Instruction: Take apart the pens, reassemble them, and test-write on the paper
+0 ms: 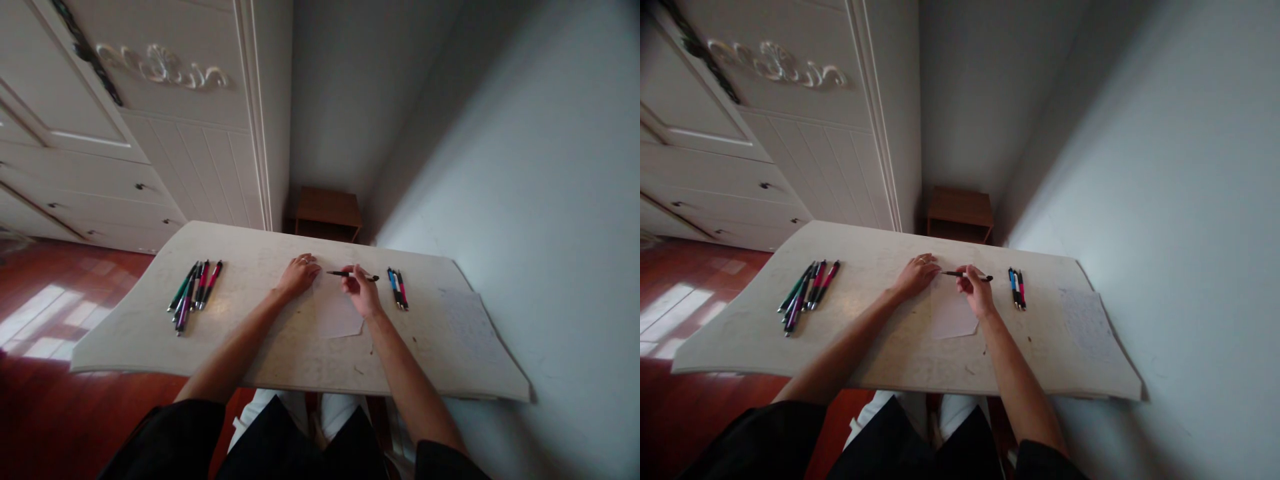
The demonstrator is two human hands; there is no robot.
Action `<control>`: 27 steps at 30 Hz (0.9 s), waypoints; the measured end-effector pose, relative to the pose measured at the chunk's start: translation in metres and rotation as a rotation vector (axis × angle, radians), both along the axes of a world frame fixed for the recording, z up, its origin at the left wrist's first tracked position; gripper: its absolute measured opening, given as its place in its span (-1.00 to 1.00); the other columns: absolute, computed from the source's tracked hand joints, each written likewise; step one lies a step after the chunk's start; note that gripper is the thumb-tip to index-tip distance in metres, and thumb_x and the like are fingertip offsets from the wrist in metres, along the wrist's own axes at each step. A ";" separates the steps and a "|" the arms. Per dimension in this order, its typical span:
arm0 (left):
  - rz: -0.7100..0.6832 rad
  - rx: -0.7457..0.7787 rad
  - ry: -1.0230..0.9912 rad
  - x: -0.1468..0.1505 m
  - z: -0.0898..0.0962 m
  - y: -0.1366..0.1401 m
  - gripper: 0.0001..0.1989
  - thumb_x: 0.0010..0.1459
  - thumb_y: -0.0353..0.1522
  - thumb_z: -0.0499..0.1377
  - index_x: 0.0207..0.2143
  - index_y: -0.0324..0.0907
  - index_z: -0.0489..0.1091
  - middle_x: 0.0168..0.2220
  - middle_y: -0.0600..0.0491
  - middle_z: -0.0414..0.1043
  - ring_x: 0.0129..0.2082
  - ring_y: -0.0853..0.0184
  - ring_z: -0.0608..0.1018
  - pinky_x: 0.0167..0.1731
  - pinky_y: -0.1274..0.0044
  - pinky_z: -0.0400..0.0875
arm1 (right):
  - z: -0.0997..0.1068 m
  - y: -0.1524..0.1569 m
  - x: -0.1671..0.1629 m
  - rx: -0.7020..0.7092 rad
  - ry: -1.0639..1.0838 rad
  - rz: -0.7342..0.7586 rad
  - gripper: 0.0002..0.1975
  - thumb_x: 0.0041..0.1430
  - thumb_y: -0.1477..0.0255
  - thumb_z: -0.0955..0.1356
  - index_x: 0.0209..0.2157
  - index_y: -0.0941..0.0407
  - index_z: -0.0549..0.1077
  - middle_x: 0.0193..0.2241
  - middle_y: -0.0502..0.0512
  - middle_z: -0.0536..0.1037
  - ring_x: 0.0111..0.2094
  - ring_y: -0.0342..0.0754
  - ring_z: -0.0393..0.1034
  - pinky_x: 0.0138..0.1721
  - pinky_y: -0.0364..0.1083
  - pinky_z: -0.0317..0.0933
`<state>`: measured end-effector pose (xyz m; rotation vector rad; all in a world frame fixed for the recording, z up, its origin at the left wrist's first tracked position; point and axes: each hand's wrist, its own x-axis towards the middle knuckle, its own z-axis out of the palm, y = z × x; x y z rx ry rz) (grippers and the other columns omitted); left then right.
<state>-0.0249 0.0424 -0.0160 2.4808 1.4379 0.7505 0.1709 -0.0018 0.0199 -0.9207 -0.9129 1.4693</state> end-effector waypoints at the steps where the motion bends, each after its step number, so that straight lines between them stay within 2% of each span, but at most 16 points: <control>1: 0.007 -0.002 0.001 0.000 0.000 0.000 -0.73 0.25 -0.34 0.08 -0.13 -0.14 0.54 0.03 -0.12 0.44 0.13 0.12 0.38 0.11 0.28 0.31 | -0.001 0.000 -0.001 0.027 -0.068 0.002 -0.62 -0.07 0.10 0.48 -0.33 0.11 0.51 -0.57 -0.03 0.48 -0.60 -0.20 0.27 -0.57 -0.18 0.14; 4: 0.006 -0.017 0.005 -0.002 0.002 -0.001 -0.72 0.25 -0.33 0.07 -0.12 -0.13 0.54 0.04 -0.13 0.43 0.13 0.13 0.38 0.11 0.29 0.31 | -0.006 -0.001 -0.002 0.115 -0.343 0.023 -0.67 -0.06 0.25 0.49 -0.27 0.12 0.50 -0.57 -0.06 0.47 -0.56 -0.18 0.29 -0.51 -0.18 0.17; 9: -0.023 -0.042 0.026 -0.006 0.007 -0.001 -0.71 0.24 -0.30 0.09 -0.09 -0.12 0.53 0.07 -0.12 0.41 0.16 0.12 0.36 0.15 0.29 0.28 | -0.013 -0.006 -0.003 0.291 -0.736 -0.019 -0.77 0.09 0.24 0.35 -0.45 0.14 0.42 -0.67 -0.10 0.32 -0.64 -0.19 0.18 -0.60 -0.20 0.04; 13: -0.023 -0.057 0.003 -0.007 0.006 0.000 -0.71 0.24 -0.28 0.09 -0.08 -0.12 0.53 0.08 -0.12 0.41 0.16 0.12 0.35 0.16 0.28 0.27 | -0.014 -0.010 -0.006 0.446 -0.939 0.008 -0.79 0.13 0.30 0.30 -0.45 0.14 0.44 -0.65 -0.04 0.40 -0.61 -0.17 0.25 -0.55 -0.20 0.10; 18: -0.018 -0.065 -0.007 -0.007 0.006 -0.001 -0.72 0.22 -0.29 0.12 -0.08 -0.12 0.52 0.09 -0.12 0.39 0.16 0.11 0.35 0.15 0.26 0.28 | -0.014 -0.012 -0.010 0.510 -1.032 0.043 -0.78 0.15 0.31 0.29 -0.40 0.14 0.49 -0.60 0.00 0.49 -0.60 -0.15 0.30 -0.54 -0.20 0.12; 27: -0.030 -0.046 0.000 -0.007 0.004 0.001 -0.72 0.23 -0.29 0.11 -0.09 -0.15 0.52 0.07 -0.12 0.40 0.12 0.15 0.39 0.12 0.31 0.29 | -0.012 -0.012 -0.011 0.542 -1.047 0.054 -0.76 0.17 0.32 0.28 -0.40 0.14 0.52 -0.57 0.04 0.53 -0.57 -0.13 0.34 -0.50 -0.19 0.14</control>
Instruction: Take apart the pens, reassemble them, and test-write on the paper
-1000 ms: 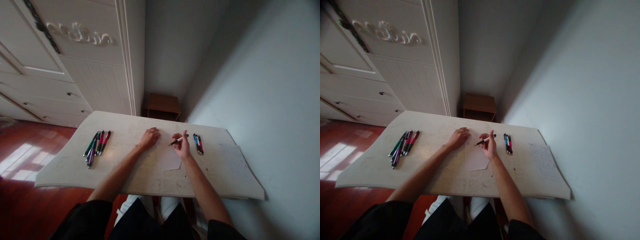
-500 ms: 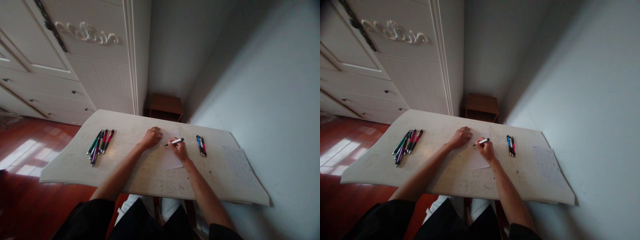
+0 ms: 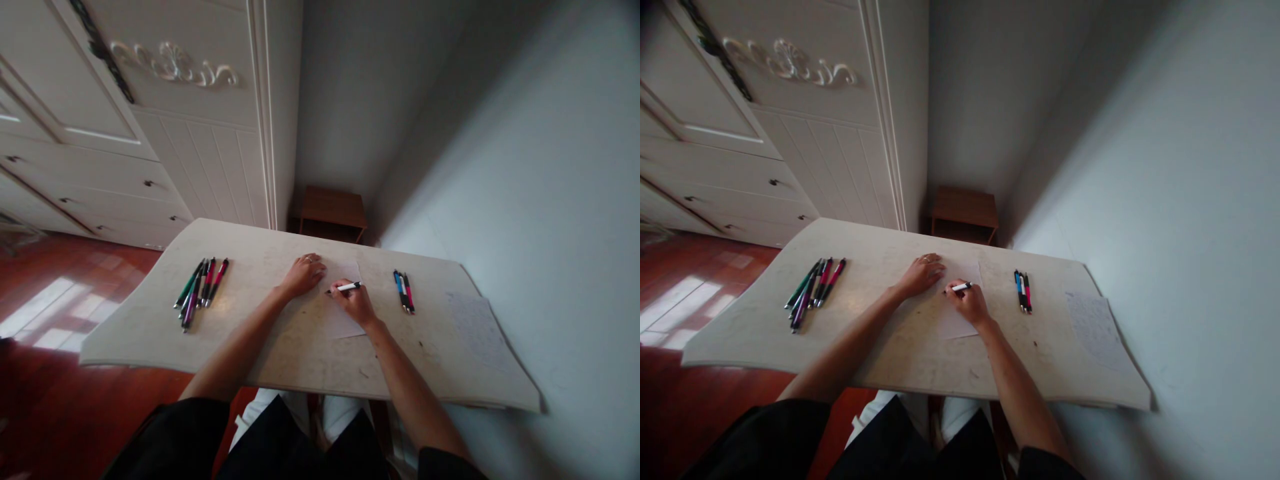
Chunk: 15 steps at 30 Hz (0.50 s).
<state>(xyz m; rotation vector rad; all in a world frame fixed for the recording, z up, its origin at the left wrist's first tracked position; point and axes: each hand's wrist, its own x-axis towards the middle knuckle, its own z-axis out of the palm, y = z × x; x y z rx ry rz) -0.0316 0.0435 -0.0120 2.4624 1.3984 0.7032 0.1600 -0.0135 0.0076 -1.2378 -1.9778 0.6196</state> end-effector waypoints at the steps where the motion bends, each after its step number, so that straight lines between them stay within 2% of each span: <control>1: 0.000 0.001 -0.001 0.000 0.000 0.000 -0.72 0.23 -0.29 0.11 -0.09 -0.15 0.52 0.07 -0.12 0.40 0.12 0.14 0.39 0.12 0.30 0.29 | 0.000 0.000 0.000 -0.003 -0.003 0.000 -0.76 0.17 0.32 0.28 -0.40 0.14 0.52 -0.57 0.04 0.53 -0.57 -0.13 0.34 -0.51 -0.19 0.14; 7: 0.006 -0.015 -0.014 0.001 0.000 0.000 -0.72 0.23 -0.29 0.11 -0.09 -0.15 0.52 0.08 -0.13 0.40 0.12 0.13 0.39 0.13 0.30 0.28 | -0.001 0.000 0.002 -0.005 -0.042 0.019 -0.77 0.15 0.35 0.28 -0.44 0.14 0.51 -0.58 0.03 0.52 -0.57 -0.14 0.33 -0.49 -0.20 0.13; 15: -0.003 -0.003 -0.004 0.000 -0.002 0.001 -0.72 0.24 -0.28 0.10 -0.08 -0.14 0.51 0.08 -0.11 0.39 0.13 0.15 0.38 0.13 0.32 0.27 | -0.005 0.003 0.004 0.064 -0.101 -0.068 -0.74 0.17 0.33 0.26 -0.44 0.13 0.53 -0.60 0.05 0.51 -0.58 -0.11 0.35 -0.48 -0.18 0.14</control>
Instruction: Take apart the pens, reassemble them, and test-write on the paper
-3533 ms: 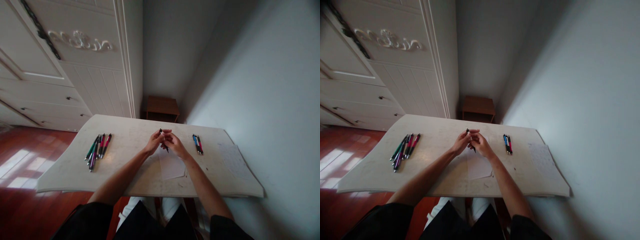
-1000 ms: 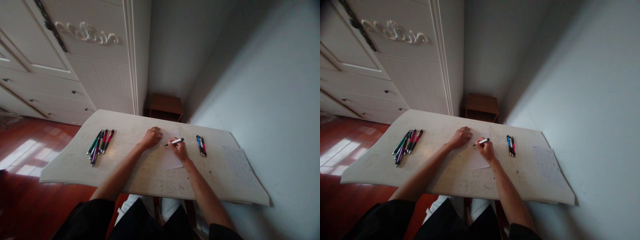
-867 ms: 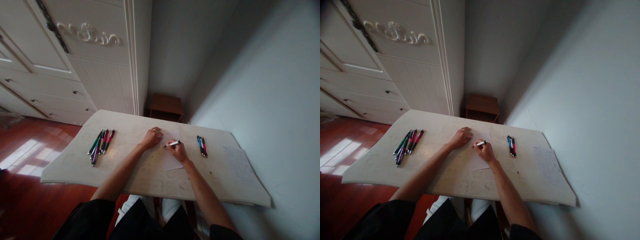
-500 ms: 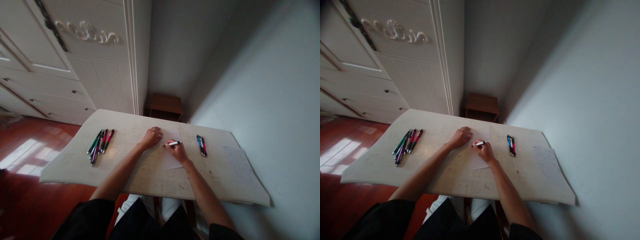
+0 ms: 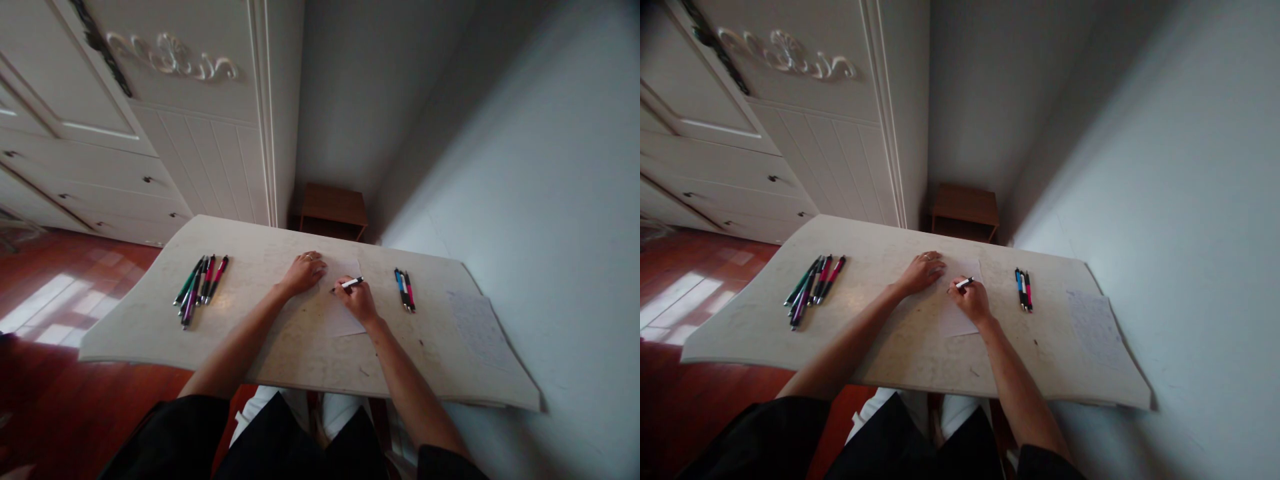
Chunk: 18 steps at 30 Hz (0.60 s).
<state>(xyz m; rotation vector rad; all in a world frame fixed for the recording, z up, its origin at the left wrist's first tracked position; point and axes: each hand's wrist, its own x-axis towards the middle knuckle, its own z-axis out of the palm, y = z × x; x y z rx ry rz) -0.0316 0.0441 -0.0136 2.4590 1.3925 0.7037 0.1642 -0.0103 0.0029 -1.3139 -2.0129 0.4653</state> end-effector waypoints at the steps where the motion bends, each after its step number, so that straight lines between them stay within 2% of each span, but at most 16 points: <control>1: -0.001 0.001 -0.001 0.000 0.000 0.000 -0.72 0.24 -0.27 0.10 -0.08 -0.13 0.51 0.08 -0.11 0.39 0.13 0.15 0.38 0.13 0.31 0.27 | 0.001 0.000 0.000 -0.001 0.005 0.003 -0.73 0.19 0.33 0.25 -0.43 0.12 0.53 -0.59 0.06 0.53 -0.57 -0.11 0.36 -0.48 -0.18 0.15; 5: -0.003 -0.005 -0.016 0.000 0.000 0.000 -0.72 0.24 -0.28 0.09 -0.08 -0.12 0.51 0.08 -0.09 0.39 0.12 0.15 0.38 0.14 0.28 0.27 | 0.003 -0.003 -0.004 -0.028 0.042 0.064 -0.72 0.21 0.32 0.25 -0.41 0.12 0.54 -0.51 0.08 0.57 -0.52 -0.10 0.39 -0.44 -0.18 0.18; 8: 0.001 -0.016 -0.007 0.000 0.002 -0.001 -0.72 0.24 -0.28 0.09 -0.08 -0.12 0.51 0.08 -0.09 0.39 0.13 0.16 0.38 0.14 0.29 0.26 | 0.003 -0.004 -0.005 -0.064 0.092 0.081 -0.74 0.18 0.31 0.27 -0.43 0.12 0.53 -0.55 0.05 0.54 -0.53 -0.11 0.37 -0.45 -0.18 0.19; 14: -0.003 -0.016 0.017 0.000 0.006 -0.002 -0.73 0.24 -0.29 0.10 -0.09 -0.13 0.51 0.07 -0.09 0.40 0.11 0.16 0.40 0.12 0.32 0.29 | 0.005 -0.001 0.001 -0.033 0.221 -0.055 -0.71 0.17 0.26 0.27 -0.46 0.14 0.49 -0.62 0.03 0.48 -0.56 -0.12 0.33 -0.46 -0.18 0.19; 18: -0.009 -0.011 0.023 0.000 0.007 -0.002 -0.72 0.24 -0.29 0.09 -0.09 -0.14 0.51 0.08 -0.11 0.40 0.11 0.14 0.40 0.11 0.30 0.30 | 0.005 0.000 0.003 -0.002 0.182 -0.093 -0.72 0.16 0.27 0.27 -0.48 0.14 0.48 -0.64 0.02 0.46 -0.59 -0.12 0.31 -0.48 -0.18 0.16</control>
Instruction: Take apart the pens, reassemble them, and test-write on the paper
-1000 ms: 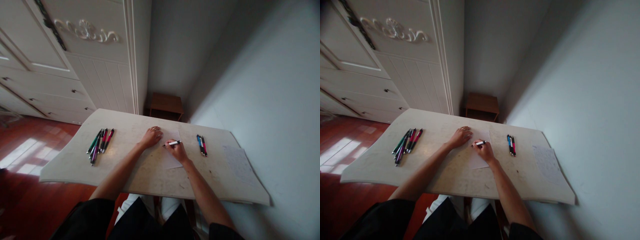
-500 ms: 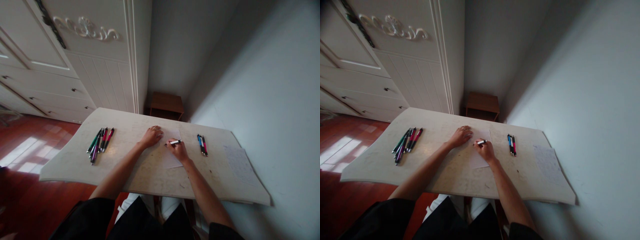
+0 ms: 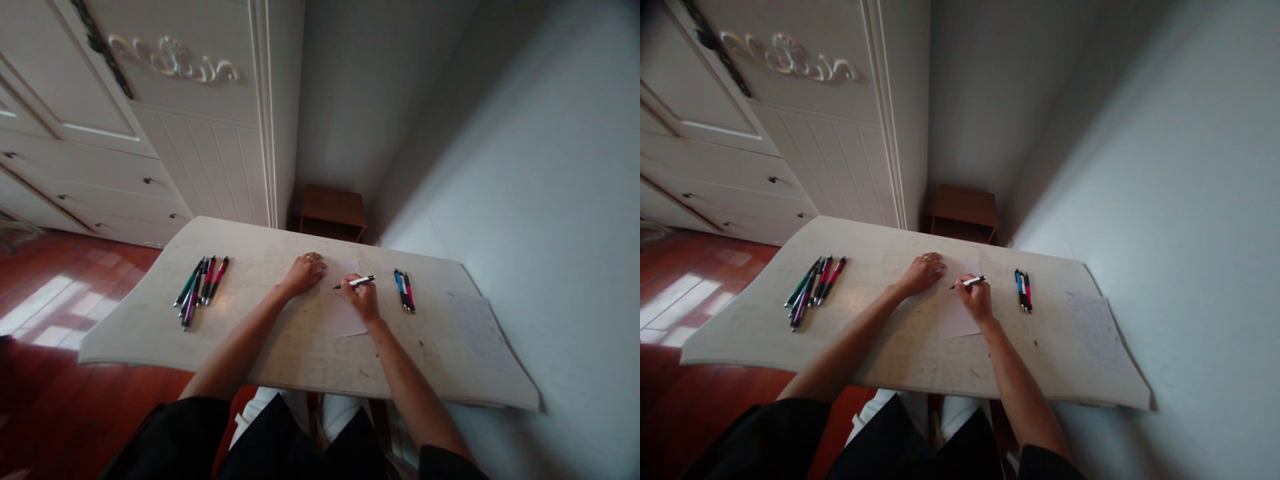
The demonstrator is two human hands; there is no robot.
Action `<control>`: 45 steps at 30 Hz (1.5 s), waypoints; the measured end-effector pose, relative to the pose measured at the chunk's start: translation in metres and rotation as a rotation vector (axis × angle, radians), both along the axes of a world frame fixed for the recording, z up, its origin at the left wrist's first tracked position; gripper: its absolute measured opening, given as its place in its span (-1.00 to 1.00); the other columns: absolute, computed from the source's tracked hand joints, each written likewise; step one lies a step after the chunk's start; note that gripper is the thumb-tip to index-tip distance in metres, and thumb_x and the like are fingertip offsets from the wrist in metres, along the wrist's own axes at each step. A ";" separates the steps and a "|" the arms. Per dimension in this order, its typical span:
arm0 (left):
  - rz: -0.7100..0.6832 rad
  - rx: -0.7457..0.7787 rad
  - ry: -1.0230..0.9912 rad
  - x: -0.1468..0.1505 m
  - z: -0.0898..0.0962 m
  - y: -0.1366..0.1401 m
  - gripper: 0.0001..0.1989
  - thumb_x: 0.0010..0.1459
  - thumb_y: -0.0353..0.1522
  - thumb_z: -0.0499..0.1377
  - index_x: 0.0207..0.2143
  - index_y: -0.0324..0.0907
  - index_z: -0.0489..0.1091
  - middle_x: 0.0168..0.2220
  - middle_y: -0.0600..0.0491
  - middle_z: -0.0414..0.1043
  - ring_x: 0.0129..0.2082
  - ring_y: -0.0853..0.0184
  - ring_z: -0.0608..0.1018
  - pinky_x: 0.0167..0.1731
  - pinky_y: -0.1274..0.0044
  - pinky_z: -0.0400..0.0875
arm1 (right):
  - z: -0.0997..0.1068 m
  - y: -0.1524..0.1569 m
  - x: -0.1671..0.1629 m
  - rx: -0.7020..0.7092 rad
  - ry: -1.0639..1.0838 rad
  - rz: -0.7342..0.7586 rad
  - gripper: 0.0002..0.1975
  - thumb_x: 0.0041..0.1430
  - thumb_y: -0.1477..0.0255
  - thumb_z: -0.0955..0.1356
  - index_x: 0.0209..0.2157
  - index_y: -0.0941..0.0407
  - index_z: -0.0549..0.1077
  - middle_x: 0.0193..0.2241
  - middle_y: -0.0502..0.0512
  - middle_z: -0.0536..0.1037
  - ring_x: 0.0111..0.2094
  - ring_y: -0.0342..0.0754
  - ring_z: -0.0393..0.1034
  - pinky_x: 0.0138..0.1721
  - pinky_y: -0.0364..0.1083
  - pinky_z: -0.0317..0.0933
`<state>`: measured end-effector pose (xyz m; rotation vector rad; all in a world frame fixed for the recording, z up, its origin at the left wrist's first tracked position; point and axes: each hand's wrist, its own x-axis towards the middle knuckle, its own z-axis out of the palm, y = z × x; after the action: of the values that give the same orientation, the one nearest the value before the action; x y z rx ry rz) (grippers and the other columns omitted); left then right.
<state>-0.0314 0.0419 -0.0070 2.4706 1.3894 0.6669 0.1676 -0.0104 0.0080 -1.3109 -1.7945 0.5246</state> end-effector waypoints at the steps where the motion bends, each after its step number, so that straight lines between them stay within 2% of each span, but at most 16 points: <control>1: 0.001 -0.001 -0.001 0.000 0.000 0.000 -0.72 0.24 -0.28 0.09 -0.09 -0.15 0.51 0.07 -0.12 0.40 0.11 0.14 0.40 0.11 0.30 0.30 | 0.000 0.000 0.000 0.010 -0.021 0.005 -0.72 0.16 0.28 0.27 -0.49 0.14 0.48 -0.64 0.02 0.46 -0.59 -0.12 0.31 -0.48 -0.18 0.16; 6: 0.003 -0.010 -0.005 0.000 0.002 -0.001 -0.72 0.23 -0.29 0.10 -0.09 -0.15 0.51 0.08 -0.13 0.40 0.12 0.13 0.39 0.12 0.29 0.29 | 0.001 -0.004 -0.006 0.018 -0.092 0.117 -0.73 0.17 0.29 0.26 -0.48 0.12 0.50 -0.64 0.02 0.46 -0.58 -0.12 0.32 -0.48 -0.18 0.16; 10: 0.005 -0.014 -0.016 0.000 0.002 0.000 -0.73 0.23 -0.30 0.10 -0.09 -0.13 0.52 0.08 -0.12 0.40 0.11 0.13 0.39 0.11 0.28 0.30 | 0.002 -0.006 -0.009 0.005 -0.113 0.167 -0.72 0.21 0.30 0.25 -0.43 0.12 0.52 -0.53 0.07 0.54 -0.52 -0.11 0.34 -0.42 -0.17 0.19; 27: -0.008 -0.004 -0.036 -0.001 -0.004 0.002 -0.71 0.24 -0.29 0.09 -0.08 -0.13 0.51 0.07 -0.11 0.39 0.11 0.14 0.39 0.13 0.28 0.28 | -0.004 -0.002 -0.006 0.001 -0.135 0.165 -0.71 0.21 0.31 0.25 -0.44 0.12 0.54 -0.54 0.06 0.54 -0.54 -0.11 0.36 -0.45 -0.18 0.17; 45: 0.001 -0.006 0.003 0.000 -0.001 0.000 -0.71 0.24 -0.28 0.09 -0.08 -0.13 0.51 0.08 -0.11 0.39 0.12 0.15 0.38 0.13 0.32 0.27 | -0.007 0.000 -0.005 0.018 -0.150 0.130 -0.71 0.22 0.31 0.25 -0.43 0.11 0.54 -0.55 0.06 0.54 -0.54 -0.10 0.37 -0.45 -0.18 0.17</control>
<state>-0.0315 0.0420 -0.0080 2.4682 1.3914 0.6582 0.1623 -0.0108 0.0009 -1.2555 -2.0140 0.4903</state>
